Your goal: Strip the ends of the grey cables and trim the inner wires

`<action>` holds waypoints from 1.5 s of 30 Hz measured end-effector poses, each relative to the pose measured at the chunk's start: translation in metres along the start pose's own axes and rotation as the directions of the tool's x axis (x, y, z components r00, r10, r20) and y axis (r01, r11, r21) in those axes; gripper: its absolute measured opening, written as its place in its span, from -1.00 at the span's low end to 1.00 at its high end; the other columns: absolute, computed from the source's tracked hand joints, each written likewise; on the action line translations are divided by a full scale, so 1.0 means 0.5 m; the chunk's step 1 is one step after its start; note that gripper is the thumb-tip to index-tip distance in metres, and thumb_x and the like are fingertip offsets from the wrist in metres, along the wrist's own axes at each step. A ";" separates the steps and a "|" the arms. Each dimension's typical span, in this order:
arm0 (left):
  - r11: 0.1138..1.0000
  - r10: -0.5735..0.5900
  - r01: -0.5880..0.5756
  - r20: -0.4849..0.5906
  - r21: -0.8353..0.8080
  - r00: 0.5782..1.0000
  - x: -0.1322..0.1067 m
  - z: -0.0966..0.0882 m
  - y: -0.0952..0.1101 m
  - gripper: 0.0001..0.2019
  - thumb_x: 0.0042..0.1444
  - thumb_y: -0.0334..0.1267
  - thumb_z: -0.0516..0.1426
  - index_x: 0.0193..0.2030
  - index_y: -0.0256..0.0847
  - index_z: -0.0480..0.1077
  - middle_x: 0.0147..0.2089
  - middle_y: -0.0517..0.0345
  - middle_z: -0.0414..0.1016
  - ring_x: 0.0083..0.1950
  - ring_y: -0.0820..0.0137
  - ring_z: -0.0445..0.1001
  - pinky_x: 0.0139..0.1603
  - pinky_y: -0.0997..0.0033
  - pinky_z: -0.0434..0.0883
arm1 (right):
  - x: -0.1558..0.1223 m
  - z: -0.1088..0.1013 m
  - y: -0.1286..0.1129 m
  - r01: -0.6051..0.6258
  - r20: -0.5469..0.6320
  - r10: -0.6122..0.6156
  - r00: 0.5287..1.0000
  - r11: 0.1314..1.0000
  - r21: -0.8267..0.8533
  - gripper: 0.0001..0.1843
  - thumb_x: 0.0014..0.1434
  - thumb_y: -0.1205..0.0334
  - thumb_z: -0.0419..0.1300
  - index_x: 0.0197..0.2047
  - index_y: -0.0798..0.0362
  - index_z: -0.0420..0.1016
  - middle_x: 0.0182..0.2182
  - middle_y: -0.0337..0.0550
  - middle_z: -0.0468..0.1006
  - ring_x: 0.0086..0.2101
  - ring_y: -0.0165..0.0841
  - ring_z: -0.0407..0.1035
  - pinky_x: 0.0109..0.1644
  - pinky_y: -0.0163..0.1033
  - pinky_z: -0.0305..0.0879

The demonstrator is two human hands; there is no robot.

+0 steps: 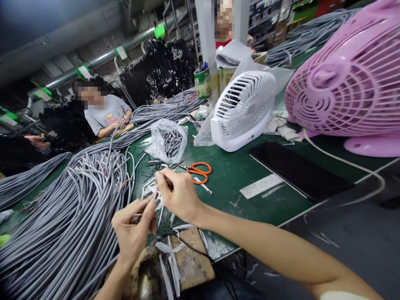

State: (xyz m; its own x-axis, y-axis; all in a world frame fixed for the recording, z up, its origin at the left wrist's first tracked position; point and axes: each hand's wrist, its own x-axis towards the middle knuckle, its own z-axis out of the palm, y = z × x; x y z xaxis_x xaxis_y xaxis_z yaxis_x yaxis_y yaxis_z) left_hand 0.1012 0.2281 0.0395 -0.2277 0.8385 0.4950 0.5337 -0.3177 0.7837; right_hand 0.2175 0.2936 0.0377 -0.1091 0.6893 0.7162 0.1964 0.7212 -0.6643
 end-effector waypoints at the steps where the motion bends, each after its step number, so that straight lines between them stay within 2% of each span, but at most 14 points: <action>1: 0.999 -0.038 0.037 -0.024 -0.027 0.999 0.001 0.000 0.000 -0.84 0.01 -0.27 0.16 -0.40 -0.27 0.56 -0.76 0.32 0.24 -0.76 0.60 0.18 -0.75 0.61 0.13 | 0.003 -0.003 0.001 0.005 -0.012 -0.006 1.000 1.000 -0.012 -0.68 0.19 0.32 -0.03 -0.58 0.12 0.30 -0.74 -0.36 0.19 -0.71 -0.58 0.06 -0.61 -0.45 -0.02; 5: 0.969 -0.179 0.146 -0.160 -0.199 0.971 0.013 -0.007 0.001 -0.79 0.00 -0.17 0.17 -0.46 -0.29 0.52 -0.76 0.35 0.19 -0.81 0.61 0.14 -0.83 0.62 0.08 | -0.003 -0.004 -0.002 0.183 0.041 -0.182 0.982 0.982 -0.036 -0.68 0.17 0.34 -0.01 -0.59 0.12 0.35 -0.76 -0.34 0.25 -0.73 -0.57 0.10 -0.60 -0.43 0.01; 8: 0.969 -0.169 0.132 -0.169 -0.207 0.971 0.017 -0.013 0.003 -0.79 -0.03 -0.17 0.19 -0.47 -0.29 0.51 -0.73 0.34 0.21 -0.81 0.60 0.16 -0.83 0.62 0.11 | -0.016 0.004 -0.004 0.288 0.040 -0.285 0.958 0.954 -0.081 -0.71 0.16 0.38 0.02 -0.54 0.14 0.43 -0.71 -0.27 0.42 -0.70 -0.54 0.24 -0.54 -0.41 0.10; 11: 0.978 -0.147 0.117 -0.173 -0.175 0.974 0.015 -0.013 0.006 -0.81 -0.02 -0.19 0.19 -0.45 -0.29 0.52 -0.73 0.34 0.21 -0.81 0.60 0.18 -0.82 0.62 0.12 | -0.022 0.009 -0.003 0.325 -0.009 -0.329 0.944 0.937 -0.130 -0.79 0.16 0.39 0.06 -0.44 0.15 0.49 -0.64 -0.22 0.52 -0.65 -0.50 0.33 -0.48 -0.41 0.19; 14: 0.980 -0.139 0.110 -0.176 -0.164 0.975 0.012 -0.009 0.008 -0.82 -0.01 -0.20 0.18 -0.43 -0.29 0.52 -0.72 0.33 0.23 -0.80 0.60 0.18 -0.82 0.62 0.13 | -0.021 0.008 -0.001 0.326 -0.030 -0.332 0.943 0.937 -0.125 -0.82 0.14 0.40 0.08 -0.40 0.15 0.50 -0.62 -0.21 0.55 -0.65 -0.49 0.37 -0.48 -0.41 0.22; 19: 0.987 -0.102 0.078 -0.174 -0.141 0.979 0.013 -0.007 0.003 -0.84 -0.01 -0.22 0.18 -0.39 -0.26 0.54 -0.72 0.34 0.22 -0.79 0.61 0.18 -0.79 0.62 0.13 | -0.019 0.004 -0.007 0.291 -0.023 -0.294 0.956 0.953 -0.088 -0.79 0.12 0.42 0.08 -0.48 0.15 0.49 -0.57 -0.17 0.58 -0.64 -0.50 0.38 -0.50 -0.43 0.22; 23: 0.999 0.004 -0.009 -0.164 -0.031 0.986 0.007 -0.007 -0.006 -0.87 0.00 -0.30 0.17 -0.34 -0.23 0.55 -0.71 0.34 0.26 -0.76 0.60 0.20 -0.74 0.61 0.15 | -0.016 0.004 -0.007 0.255 -0.006 -0.257 0.966 0.963 -0.092 -0.77 0.13 0.40 0.07 -0.50 0.14 0.49 -0.62 -0.20 0.55 -0.66 -0.51 0.35 -0.52 -0.42 0.18; 26: 0.992 0.097 -0.091 -0.082 0.082 0.992 -0.002 -0.003 -0.007 -0.88 -0.02 -0.34 0.18 -0.34 -0.23 0.55 -0.72 0.30 0.29 -0.71 0.57 0.23 -0.67 0.59 0.21 | -0.008 0.000 0.000 0.207 -0.013 -0.211 0.977 0.968 -0.142 -0.75 0.14 0.39 0.06 -0.51 0.14 0.48 -0.67 -0.22 0.50 -0.68 -0.51 0.32 -0.54 -0.41 0.16; 28: 0.995 0.070 -0.065 -0.070 0.076 0.995 -0.002 -0.003 -0.003 -0.90 -0.03 -0.32 0.19 -0.39 -0.25 0.55 -0.72 0.30 0.29 -0.72 0.58 0.22 -0.69 0.59 0.20 | -0.003 -0.003 0.003 0.190 -0.041 -0.200 0.979 0.967 -0.171 -0.75 0.13 0.39 0.06 -0.51 0.15 0.48 -0.71 -0.24 0.46 -0.71 -0.51 0.28 -0.57 -0.41 0.14; 31: 0.993 -0.103 0.093 -0.162 -0.066 0.981 0.006 -0.006 0.003 -0.84 -0.01 -0.22 0.18 -0.43 -0.28 0.53 -0.74 0.33 0.23 -0.78 0.60 0.15 -0.79 0.61 0.11 | -0.003 -0.005 0.001 0.229 -0.067 -0.241 0.968 0.962 -0.149 -0.78 0.13 0.39 0.07 -0.47 0.14 0.50 -0.68 -0.23 0.49 -0.67 -0.50 0.33 -0.53 -0.42 0.19; 33: 0.978 -0.170 0.143 -0.184 -0.153 0.968 0.012 -0.010 0.005 -0.80 -0.01 -0.19 0.18 -0.43 -0.29 0.52 -0.75 0.34 0.20 -0.80 0.61 0.13 -0.82 0.61 0.08 | -0.008 -0.004 -0.004 0.279 -0.041 -0.286 0.957 0.953 -0.116 -0.80 0.12 0.41 0.07 -0.45 0.13 0.50 -0.61 -0.20 0.55 -0.63 -0.49 0.38 -0.49 -0.42 0.23; 36: 0.976 -0.153 0.121 -0.173 -0.180 0.973 0.015 -0.013 0.007 -0.82 -0.02 -0.20 0.19 -0.43 -0.29 0.53 -0.74 0.35 0.19 -0.80 0.62 0.12 -0.81 0.62 0.07 | -0.015 -0.001 -0.008 0.308 0.003 -0.309 0.951 0.948 -0.084 -0.80 0.10 0.43 0.08 -0.46 0.15 0.50 -0.57 -0.16 0.58 -0.62 -0.47 0.40 -0.49 -0.41 0.24; 40: 0.988 -0.103 0.079 -0.190 -0.134 0.976 0.009 -0.010 0.012 -0.87 -0.02 -0.25 0.19 -0.42 -0.25 0.54 -0.72 0.34 0.19 -0.78 0.63 0.13 -0.78 0.62 0.08 | -0.016 0.001 -0.007 0.305 0.039 -0.303 0.952 0.951 -0.053 -0.77 0.11 0.43 0.07 -0.49 0.17 0.50 -0.57 -0.13 0.58 -0.63 -0.48 0.40 -0.52 -0.41 0.23; 45: 0.989 -0.103 0.079 -0.206 -0.122 0.973 0.009 -0.011 0.012 -0.85 -0.02 -0.23 0.19 -0.42 -0.26 0.54 -0.73 0.34 0.20 -0.78 0.63 0.14 -0.79 0.62 0.08 | -0.016 0.002 -0.006 0.310 -0.031 -0.314 0.949 0.946 -0.097 -0.80 0.11 0.42 0.08 -0.46 0.15 0.50 -0.57 -0.15 0.58 -0.63 -0.48 0.41 -0.49 -0.42 0.26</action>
State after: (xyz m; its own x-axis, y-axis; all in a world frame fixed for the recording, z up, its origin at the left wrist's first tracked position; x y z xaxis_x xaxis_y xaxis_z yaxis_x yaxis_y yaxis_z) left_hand 0.0990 0.2275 0.0483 -0.4444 0.7574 0.4784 0.4110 -0.3021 0.8601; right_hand 0.2167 0.2860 0.0338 -0.1352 0.4252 0.8949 0.2467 0.8892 -0.3852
